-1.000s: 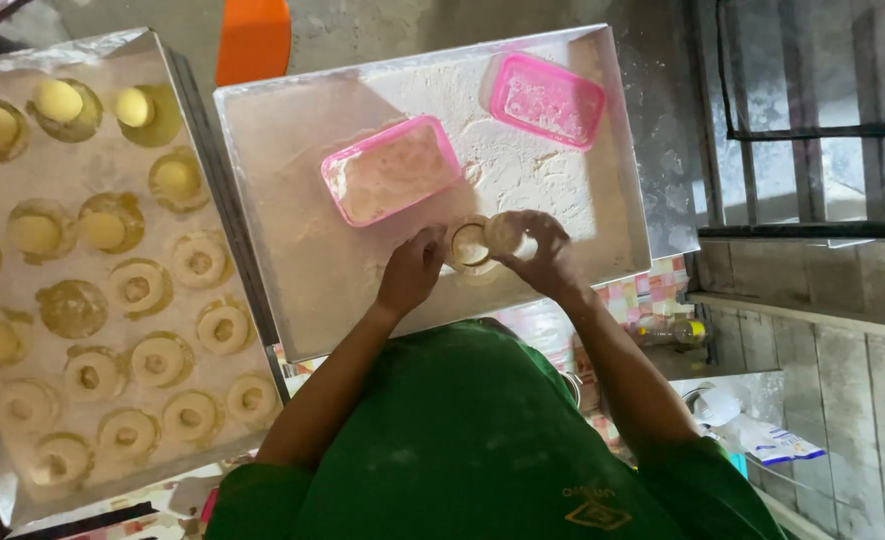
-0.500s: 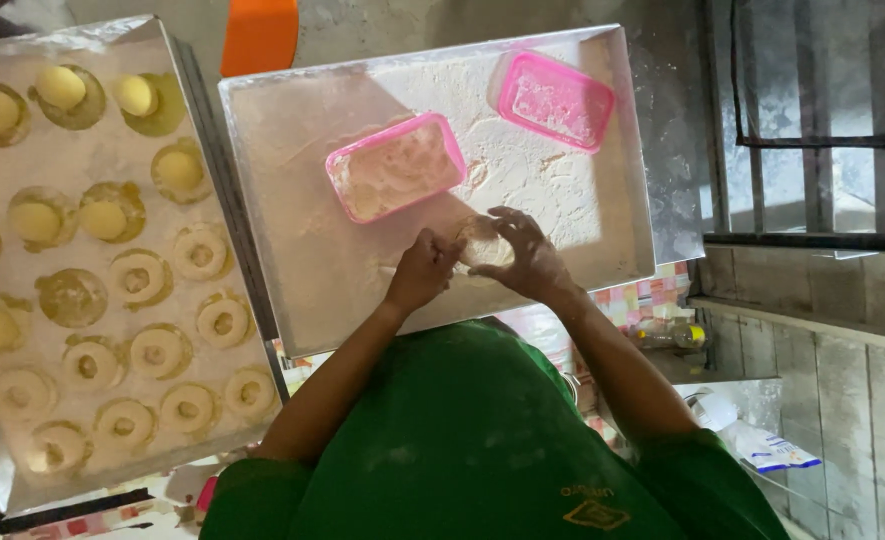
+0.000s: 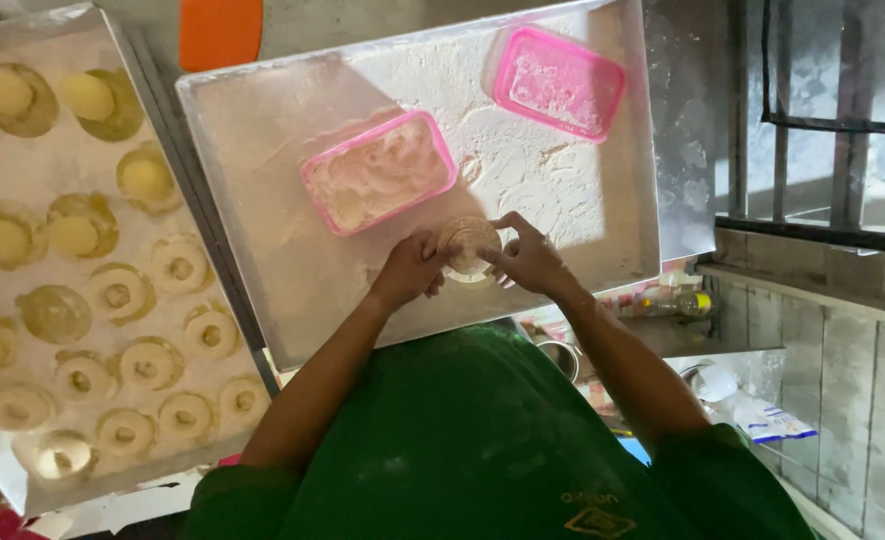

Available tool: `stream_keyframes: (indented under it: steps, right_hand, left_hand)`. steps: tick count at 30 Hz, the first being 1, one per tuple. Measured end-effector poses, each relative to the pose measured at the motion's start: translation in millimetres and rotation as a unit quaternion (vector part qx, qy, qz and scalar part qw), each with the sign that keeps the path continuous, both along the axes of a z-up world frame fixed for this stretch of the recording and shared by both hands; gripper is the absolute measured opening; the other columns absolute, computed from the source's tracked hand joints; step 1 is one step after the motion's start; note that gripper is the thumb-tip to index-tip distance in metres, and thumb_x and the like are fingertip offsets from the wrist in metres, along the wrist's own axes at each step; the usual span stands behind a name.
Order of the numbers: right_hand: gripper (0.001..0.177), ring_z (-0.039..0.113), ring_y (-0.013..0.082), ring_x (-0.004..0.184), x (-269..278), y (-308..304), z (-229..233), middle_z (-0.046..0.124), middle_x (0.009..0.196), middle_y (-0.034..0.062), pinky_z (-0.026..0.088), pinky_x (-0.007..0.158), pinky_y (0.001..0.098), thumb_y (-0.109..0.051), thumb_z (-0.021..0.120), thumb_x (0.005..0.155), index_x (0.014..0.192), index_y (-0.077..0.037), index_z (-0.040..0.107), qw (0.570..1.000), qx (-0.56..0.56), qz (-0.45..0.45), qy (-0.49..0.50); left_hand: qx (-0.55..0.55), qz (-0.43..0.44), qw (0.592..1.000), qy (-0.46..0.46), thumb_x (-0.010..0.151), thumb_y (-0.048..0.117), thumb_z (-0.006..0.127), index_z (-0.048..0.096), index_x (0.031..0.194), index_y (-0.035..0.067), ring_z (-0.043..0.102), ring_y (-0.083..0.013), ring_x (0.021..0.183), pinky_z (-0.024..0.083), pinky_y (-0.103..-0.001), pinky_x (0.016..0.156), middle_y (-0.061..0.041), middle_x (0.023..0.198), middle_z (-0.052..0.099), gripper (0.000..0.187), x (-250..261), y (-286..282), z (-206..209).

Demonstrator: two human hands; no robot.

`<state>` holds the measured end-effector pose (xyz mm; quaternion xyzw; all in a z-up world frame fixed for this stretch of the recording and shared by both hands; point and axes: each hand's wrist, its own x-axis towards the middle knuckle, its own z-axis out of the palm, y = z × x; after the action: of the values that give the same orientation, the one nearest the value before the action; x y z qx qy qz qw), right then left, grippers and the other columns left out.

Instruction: The person shapes small dough balls into ring shapes by hand, coating them in flour and placing them on a baking tray. The person repeats this process for multiple dough pieces.

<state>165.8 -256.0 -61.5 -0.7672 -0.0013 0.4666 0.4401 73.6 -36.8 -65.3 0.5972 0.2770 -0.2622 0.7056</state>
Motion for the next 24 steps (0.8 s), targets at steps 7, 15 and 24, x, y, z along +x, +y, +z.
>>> stream_keyframes:
  steps: [7, 15, 24]
  right_hand:
    - [0.058, 0.074, 0.0296, 0.061, 5.0, -6.0, -15.4, 0.07, 0.07, 0.0243, 0.066, 0.058, 0.0385, -0.03, 0.082, 0.09, 0.133, -0.008, 0.052, 1.0, 0.017, 0.0, -0.009]
    - [0.061, 0.073, 0.0323, 0.063, 4.9, -8.2, -18.9, 0.07, 0.074, 0.0271, 0.065, 0.059, 0.0399, -0.031, 0.083, 0.09, 0.135, -0.006, 0.049, 0.999, 0.031, 0.005, -0.004]
    - [0.061, 0.073, 0.0297, 0.062, 1.3, -11.8, -20.0, 0.07, 0.073, 0.0252, 0.066, 0.058, 0.0387, -0.034, 0.081, 0.092, 0.135, -0.005, 0.05, 0.999, 0.034, 0.016, -0.026]
  left_hand:
    - [0.001, 0.008, 1.0, 0.016, 0.096, 0.026, 0.068, 0.037, 0.077, 0.016, 0.06, -0.0204, 0.04, 0.054, -0.028, 0.039, -0.018, 0.054, 0.06, 0.038, 2.2, -1.4, -9.5]
    - [-0.003, 0.011, 1.0, -0.004, 0.096, 0.027, 0.069, 0.036, 0.076, 0.016, 0.06, -0.0208, 0.04, 0.055, -0.028, 0.039, -0.019, 0.054, 0.06, 0.04, -2.2, -1.8, -18.1]
    - [0.016, 0.001, 1.0, -0.013, 0.096, 0.033, 0.07, 0.037, 0.075, 0.017, 0.06, -0.0209, 0.04, 0.054, -0.028, 0.037, -0.018, 0.054, 0.062, 0.042, -3.0, -2.1, -15.1]
